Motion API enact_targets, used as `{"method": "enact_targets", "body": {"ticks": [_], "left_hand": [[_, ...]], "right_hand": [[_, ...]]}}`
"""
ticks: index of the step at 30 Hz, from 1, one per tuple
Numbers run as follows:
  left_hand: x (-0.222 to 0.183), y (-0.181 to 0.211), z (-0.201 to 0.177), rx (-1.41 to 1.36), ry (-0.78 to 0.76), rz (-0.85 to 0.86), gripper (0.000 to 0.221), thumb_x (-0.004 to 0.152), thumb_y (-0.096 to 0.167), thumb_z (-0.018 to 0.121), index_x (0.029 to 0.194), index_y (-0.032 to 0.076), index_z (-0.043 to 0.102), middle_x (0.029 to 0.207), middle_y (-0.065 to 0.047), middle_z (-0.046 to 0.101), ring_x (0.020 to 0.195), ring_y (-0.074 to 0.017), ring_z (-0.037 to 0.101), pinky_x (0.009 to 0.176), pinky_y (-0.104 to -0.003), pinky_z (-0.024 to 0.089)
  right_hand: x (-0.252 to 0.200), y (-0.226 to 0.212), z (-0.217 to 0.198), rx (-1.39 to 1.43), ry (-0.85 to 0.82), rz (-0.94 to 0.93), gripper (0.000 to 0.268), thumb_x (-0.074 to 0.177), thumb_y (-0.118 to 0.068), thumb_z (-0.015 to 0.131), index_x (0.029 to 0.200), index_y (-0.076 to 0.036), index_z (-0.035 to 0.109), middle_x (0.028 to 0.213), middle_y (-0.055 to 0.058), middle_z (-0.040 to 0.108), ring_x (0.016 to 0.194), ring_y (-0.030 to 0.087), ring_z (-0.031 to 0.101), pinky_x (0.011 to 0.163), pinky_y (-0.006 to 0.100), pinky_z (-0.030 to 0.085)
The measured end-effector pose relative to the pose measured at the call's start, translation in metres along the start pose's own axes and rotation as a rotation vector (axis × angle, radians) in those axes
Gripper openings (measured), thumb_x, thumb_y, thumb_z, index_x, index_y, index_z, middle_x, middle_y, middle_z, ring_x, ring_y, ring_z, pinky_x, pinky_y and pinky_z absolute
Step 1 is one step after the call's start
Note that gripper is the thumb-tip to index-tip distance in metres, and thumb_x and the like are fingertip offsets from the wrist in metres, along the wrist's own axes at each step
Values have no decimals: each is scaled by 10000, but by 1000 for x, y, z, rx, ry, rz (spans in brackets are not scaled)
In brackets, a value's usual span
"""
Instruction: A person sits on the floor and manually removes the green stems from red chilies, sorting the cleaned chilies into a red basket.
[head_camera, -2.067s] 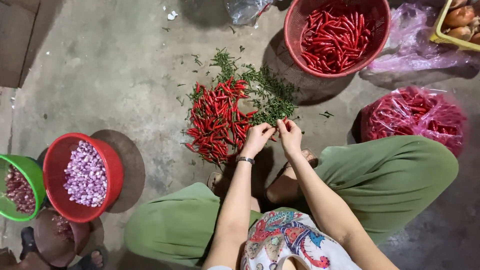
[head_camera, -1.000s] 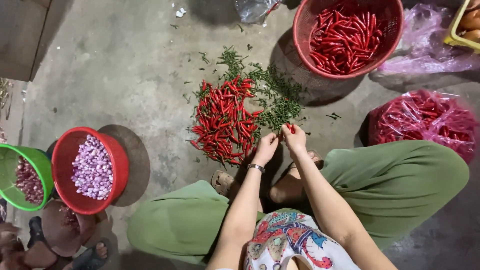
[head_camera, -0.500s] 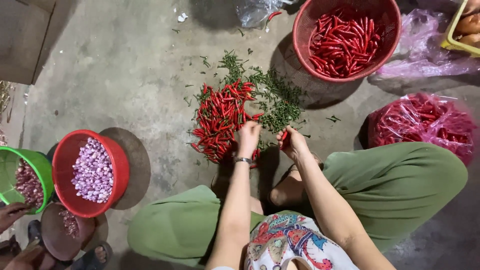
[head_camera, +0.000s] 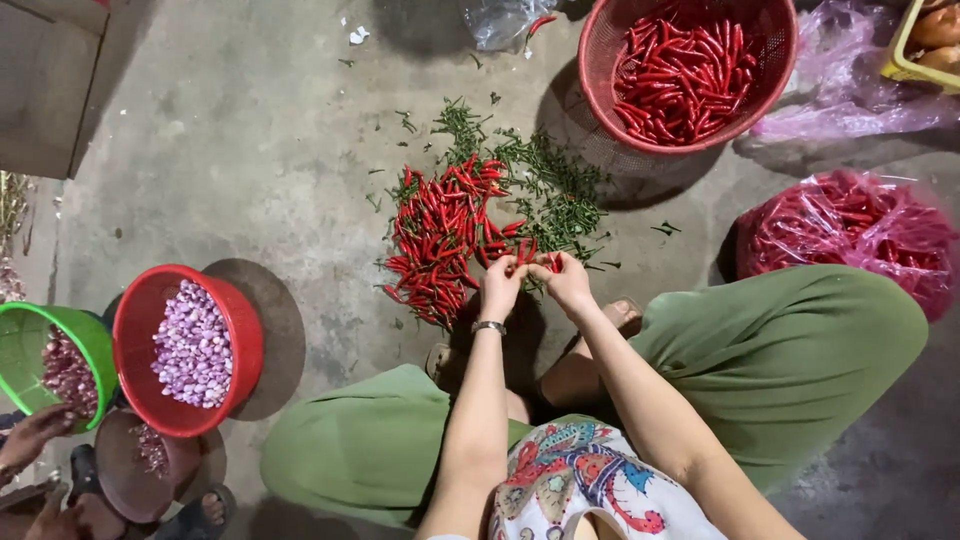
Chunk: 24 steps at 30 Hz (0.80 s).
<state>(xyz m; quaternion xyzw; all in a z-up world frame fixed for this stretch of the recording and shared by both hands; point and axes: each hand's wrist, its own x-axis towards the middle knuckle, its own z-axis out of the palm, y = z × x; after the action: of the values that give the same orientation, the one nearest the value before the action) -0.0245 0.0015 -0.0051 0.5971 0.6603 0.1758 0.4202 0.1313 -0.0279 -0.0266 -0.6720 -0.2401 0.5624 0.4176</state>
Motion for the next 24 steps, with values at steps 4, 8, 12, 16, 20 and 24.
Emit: {"method": "enact_targets", "body": {"ticks": [4,8,12,16,20,24], "left_hand": [[-11,30,-13,-155,-183,84,168,904,141,721,1056,174,782,949,-71,783,954,-194,723,854,-361,589],[-24,37,-23,-114,-203,35,151,924,324,725,901,181,767,680,8,728,691,-98,645,696,-268,530],[-35,45,-28,-65,-198,27,154,927,343,728,921,194,766,676,30,722,677,-101,647,667,-257,519],[-54,71,-39,-99,-225,92,164,951,266,691,860,145,755,604,-4,684,624,-116,610,640,-258,500],[-62,86,-39,-308,-299,121,131,952,187,694,845,126,739,587,20,660,607,-58,561,629,-193,458],[-64,87,-36,-426,-384,191,121,968,135,688,859,97,723,594,12,659,602,-37,539,618,-155,431]], "right_hand": [[-14,-21,-4,147,6,10,364,840,-289,877,1052,-41,716,548,40,519,382,137,481,334,263,374],[-26,-41,-8,286,-24,16,297,882,-260,843,980,-32,678,517,24,472,369,102,439,348,230,320],[-24,-42,-12,298,-45,38,323,938,-316,798,950,-28,652,514,32,467,348,130,456,315,262,332],[-50,-73,-18,365,-88,89,322,988,-332,714,888,-37,634,521,1,400,357,83,374,336,232,265],[-60,-86,-19,540,-247,261,348,1008,-376,670,851,-72,608,521,-21,401,351,59,393,329,184,278],[-69,-99,-23,592,-318,331,366,1007,-367,673,805,-67,613,466,-2,412,311,70,390,299,172,287]]}}
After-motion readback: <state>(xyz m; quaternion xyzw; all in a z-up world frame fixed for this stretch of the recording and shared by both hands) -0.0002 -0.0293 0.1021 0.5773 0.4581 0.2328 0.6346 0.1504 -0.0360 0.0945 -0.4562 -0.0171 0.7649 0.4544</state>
